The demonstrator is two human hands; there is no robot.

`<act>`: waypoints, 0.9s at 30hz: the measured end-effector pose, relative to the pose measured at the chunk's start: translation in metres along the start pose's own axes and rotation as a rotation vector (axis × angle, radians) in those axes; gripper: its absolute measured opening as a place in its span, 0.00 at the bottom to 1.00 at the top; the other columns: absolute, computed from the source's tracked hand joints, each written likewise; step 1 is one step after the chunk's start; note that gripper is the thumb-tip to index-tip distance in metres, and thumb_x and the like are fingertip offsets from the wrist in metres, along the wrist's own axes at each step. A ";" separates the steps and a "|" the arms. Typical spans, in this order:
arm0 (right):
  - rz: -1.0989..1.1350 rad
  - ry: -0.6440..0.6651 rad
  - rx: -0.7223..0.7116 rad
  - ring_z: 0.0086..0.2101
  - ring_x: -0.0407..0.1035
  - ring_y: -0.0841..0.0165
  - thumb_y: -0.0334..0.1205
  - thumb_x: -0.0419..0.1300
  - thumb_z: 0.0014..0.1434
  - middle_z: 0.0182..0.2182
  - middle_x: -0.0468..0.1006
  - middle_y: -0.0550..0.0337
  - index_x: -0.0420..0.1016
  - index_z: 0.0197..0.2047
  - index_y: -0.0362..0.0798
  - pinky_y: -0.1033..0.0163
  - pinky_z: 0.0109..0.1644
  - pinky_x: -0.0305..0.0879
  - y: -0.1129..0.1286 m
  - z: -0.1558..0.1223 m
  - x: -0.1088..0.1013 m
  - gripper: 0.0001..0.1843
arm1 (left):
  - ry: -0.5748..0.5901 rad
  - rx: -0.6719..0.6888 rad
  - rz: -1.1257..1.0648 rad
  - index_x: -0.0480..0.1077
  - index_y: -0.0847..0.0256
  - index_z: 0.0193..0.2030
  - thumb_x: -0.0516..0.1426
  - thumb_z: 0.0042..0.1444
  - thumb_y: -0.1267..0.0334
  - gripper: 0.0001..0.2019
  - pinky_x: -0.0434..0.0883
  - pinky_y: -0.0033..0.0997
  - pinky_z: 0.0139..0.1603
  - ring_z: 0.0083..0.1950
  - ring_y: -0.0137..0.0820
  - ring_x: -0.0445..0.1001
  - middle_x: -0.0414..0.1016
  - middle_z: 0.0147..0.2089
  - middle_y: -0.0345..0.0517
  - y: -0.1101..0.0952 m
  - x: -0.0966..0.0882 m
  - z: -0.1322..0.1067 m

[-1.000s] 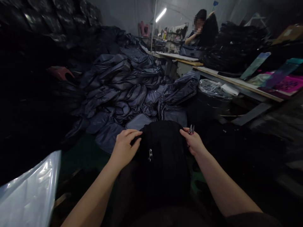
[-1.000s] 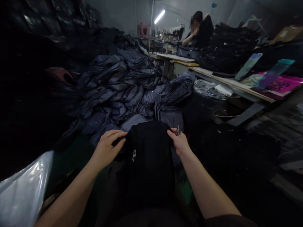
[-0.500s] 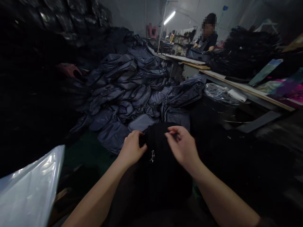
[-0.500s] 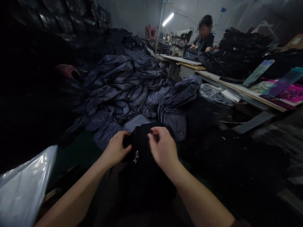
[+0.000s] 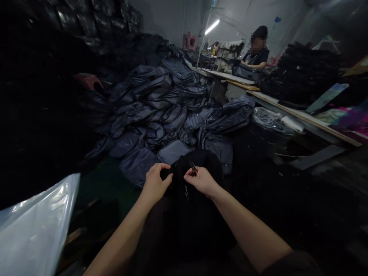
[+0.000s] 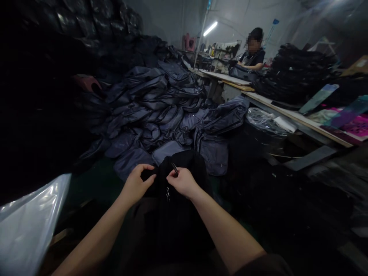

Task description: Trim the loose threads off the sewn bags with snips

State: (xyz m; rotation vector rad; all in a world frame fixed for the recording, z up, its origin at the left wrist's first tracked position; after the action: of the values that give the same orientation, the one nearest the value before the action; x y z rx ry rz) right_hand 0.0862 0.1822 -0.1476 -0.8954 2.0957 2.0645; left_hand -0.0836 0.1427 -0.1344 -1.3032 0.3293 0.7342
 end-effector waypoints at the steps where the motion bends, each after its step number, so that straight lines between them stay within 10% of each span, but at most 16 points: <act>1: 0.019 0.005 -0.001 0.23 0.63 0.72 0.39 0.59 0.49 0.20 0.69 0.65 0.72 0.27 0.44 0.68 0.29 0.58 -0.001 0.001 0.001 0.06 | -0.043 0.039 0.095 0.68 0.57 0.41 0.56 0.51 0.63 0.09 0.60 0.45 0.53 0.52 0.41 0.66 0.71 0.48 0.46 -0.006 -0.005 -0.002; 7: 0.083 0.024 0.006 0.24 0.62 0.72 0.38 0.59 0.48 0.20 0.69 0.66 0.72 0.27 0.44 0.68 0.29 0.57 -0.003 0.004 0.007 0.06 | 0.065 0.227 0.253 0.71 0.56 0.42 0.52 0.56 0.66 0.09 0.57 0.43 0.52 0.48 0.37 0.69 0.75 0.44 0.44 -0.045 0.001 -0.018; 19: 0.168 0.044 0.028 0.23 0.61 0.72 0.38 0.60 0.46 0.19 0.69 0.66 0.73 0.25 0.44 0.67 0.29 0.57 -0.009 0.001 0.010 0.06 | 0.087 0.180 0.608 0.72 0.62 0.36 0.47 0.59 0.66 0.12 0.60 0.41 0.42 0.37 0.40 0.71 0.75 0.32 0.49 -0.055 0.020 -0.018; 27: 0.226 -0.014 0.014 0.26 0.64 0.71 0.40 0.60 0.49 0.23 0.70 0.64 0.72 0.30 0.44 0.66 0.32 0.60 -0.003 -0.006 -0.002 0.08 | 0.042 0.083 0.244 0.68 0.59 0.29 0.52 0.50 0.67 0.04 0.62 0.34 0.39 0.35 0.34 0.70 0.73 0.30 0.43 -0.041 0.015 0.002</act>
State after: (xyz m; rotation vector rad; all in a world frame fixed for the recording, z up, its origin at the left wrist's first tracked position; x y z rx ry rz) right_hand 0.0911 0.1779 -0.1485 -0.6667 2.2960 2.1476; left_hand -0.0458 0.1454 -0.1121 -1.2136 0.5546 0.8893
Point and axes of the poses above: each hand's wrist, its own z-axis towards the middle knuckle, its own x-axis out of the palm, y = z × x, the point moved 7 cm from there along z, towards the middle knuckle
